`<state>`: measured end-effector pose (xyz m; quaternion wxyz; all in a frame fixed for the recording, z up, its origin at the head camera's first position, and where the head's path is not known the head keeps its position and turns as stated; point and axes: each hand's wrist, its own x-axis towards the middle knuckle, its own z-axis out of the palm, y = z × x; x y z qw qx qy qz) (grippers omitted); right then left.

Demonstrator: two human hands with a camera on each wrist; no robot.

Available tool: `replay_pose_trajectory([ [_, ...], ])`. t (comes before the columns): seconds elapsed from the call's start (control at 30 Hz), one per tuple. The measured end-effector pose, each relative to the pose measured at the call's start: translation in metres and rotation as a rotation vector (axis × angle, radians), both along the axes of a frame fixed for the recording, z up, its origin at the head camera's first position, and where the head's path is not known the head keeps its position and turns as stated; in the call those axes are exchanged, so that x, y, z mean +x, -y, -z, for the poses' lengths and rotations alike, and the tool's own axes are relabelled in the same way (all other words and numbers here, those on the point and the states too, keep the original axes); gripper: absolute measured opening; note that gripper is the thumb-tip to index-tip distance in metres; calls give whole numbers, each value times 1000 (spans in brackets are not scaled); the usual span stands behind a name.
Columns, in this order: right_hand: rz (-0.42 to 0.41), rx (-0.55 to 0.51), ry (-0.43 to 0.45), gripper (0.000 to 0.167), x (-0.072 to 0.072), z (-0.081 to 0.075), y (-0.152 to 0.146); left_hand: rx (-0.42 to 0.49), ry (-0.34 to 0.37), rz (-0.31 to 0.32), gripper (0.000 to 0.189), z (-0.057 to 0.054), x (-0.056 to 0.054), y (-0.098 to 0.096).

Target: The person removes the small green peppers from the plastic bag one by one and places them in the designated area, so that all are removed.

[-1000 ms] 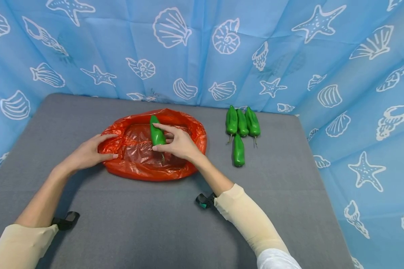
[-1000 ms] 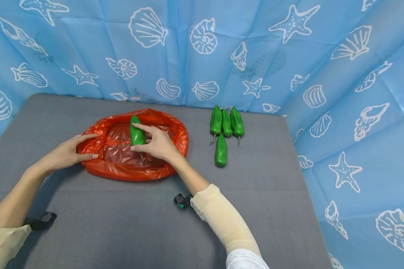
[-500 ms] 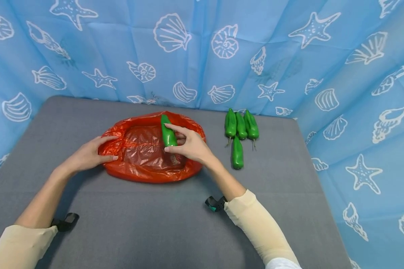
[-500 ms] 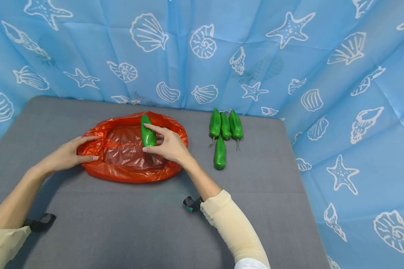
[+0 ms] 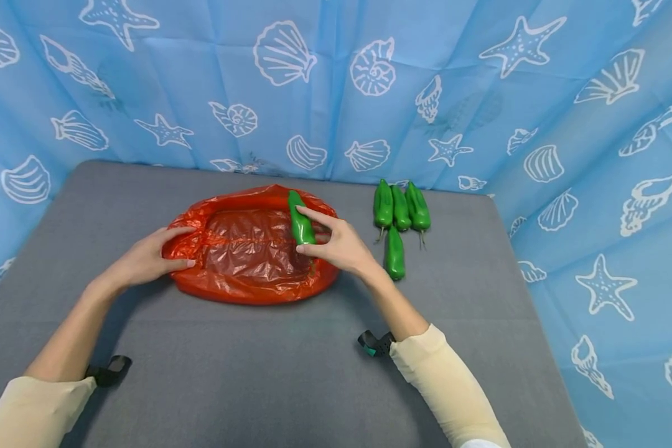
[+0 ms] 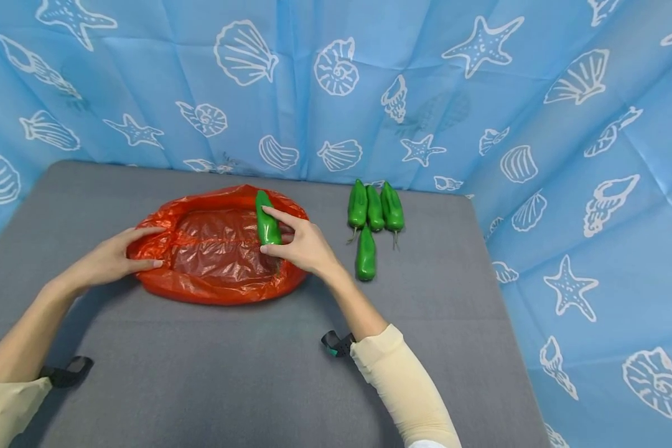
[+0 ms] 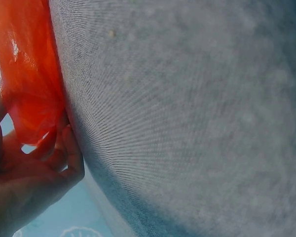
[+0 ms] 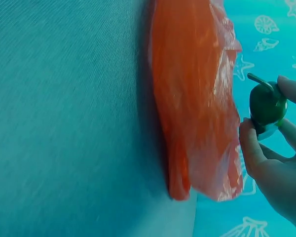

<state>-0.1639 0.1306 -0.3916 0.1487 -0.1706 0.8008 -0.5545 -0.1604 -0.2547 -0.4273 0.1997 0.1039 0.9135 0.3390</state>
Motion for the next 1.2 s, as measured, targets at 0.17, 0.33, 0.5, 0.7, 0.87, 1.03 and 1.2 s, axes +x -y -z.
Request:
replay_pose_trajectory([
  [0.17,16,32,-10,70,3,0,-17,7,-10,7,78,1,1,1],
  [0.33,43,89,-28,70,8,-1,-36,1,-9,4,78,1,1,1],
  [0.5,59,110,-47,69,12,-5,-54,-2,-9,2,80,1,1,1],
  [0.7,42,87,-45,69,14,-6,-69,3,-12,6,79,0,0,1],
  [0.87,40,95,-55,69,17,-4,-81,11,-8,8,77,-1,-1,1],
  [1.03,46,64,-50,70,20,-5,-93,1,-9,16,80,-1,-1,1],
  [1.2,76,77,-57,70,25,-5,-108,-2,-9,12,79,1,-1,1],
])
